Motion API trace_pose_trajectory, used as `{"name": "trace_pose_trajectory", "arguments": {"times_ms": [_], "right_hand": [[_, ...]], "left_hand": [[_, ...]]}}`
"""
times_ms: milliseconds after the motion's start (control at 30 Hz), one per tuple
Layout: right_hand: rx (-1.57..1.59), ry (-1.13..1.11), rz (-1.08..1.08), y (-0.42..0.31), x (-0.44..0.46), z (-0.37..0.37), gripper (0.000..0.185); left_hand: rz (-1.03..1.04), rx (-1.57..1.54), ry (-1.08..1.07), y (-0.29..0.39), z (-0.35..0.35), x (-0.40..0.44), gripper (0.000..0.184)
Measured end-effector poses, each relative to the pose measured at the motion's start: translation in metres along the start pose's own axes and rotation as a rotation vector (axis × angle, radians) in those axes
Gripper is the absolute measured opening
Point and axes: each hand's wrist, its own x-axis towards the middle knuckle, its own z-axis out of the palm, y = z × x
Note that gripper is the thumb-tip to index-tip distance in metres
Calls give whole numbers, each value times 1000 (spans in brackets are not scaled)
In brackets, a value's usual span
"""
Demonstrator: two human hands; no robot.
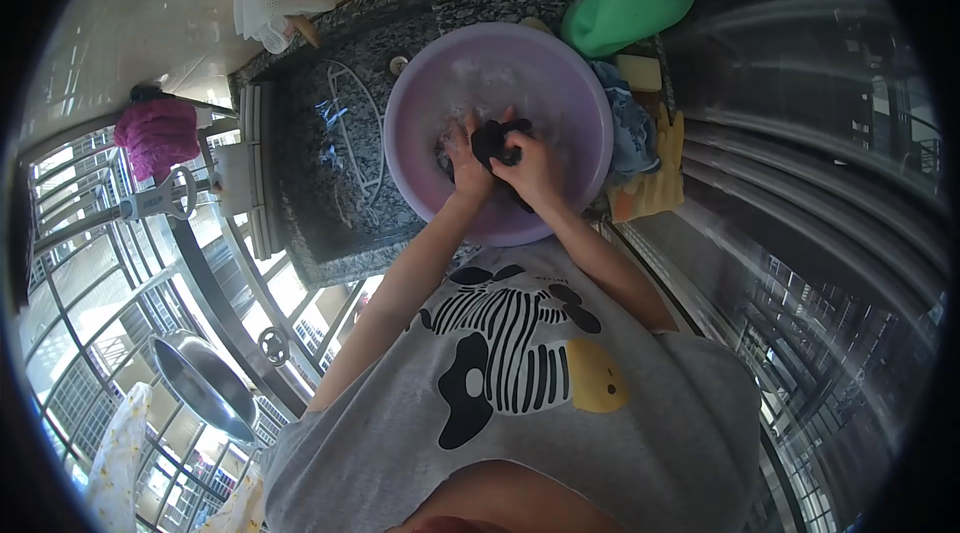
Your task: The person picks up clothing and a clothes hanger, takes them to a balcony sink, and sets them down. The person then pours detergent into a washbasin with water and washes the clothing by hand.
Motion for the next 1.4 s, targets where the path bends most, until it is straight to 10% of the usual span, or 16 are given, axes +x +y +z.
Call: {"name": "trace_pose_trajectory", "arguments": {"times_ms": [167, 367, 567, 767, 1033, 1133, 1233, 1400], "right_hand": [[-152, 229, 26, -24, 57, 15, 35], [-651, 327, -803, -24, 95, -28, 35], [-147, -39, -237, 14, 28, -46, 33], [10, 75, -48, -14, 4, -4, 29], [-48, 215, -214, -12, 94, -16, 27], [592, 57, -44, -16, 105, -48, 32], [931, -132, 59, -76, 52, -113, 35], [842, -416, -225, -97, -16, -140, 32]], "left_hand": [[-48, -120, -308, -2, -10, 6, 71], [79, -219, -219, 9, -47, 8, 77], [19, -273, -203, 13, -59, 27, 80], [89, -138, -161, 13, -26, 24, 80], [137, -48, -334, 11, -66, 33, 53], [-187, -806, -146, -10, -75, 22, 52], [-842, -1438, -627, -25, -101, 21, 58], [-973, -2213, -685, -12, -122, 47, 55]]}}
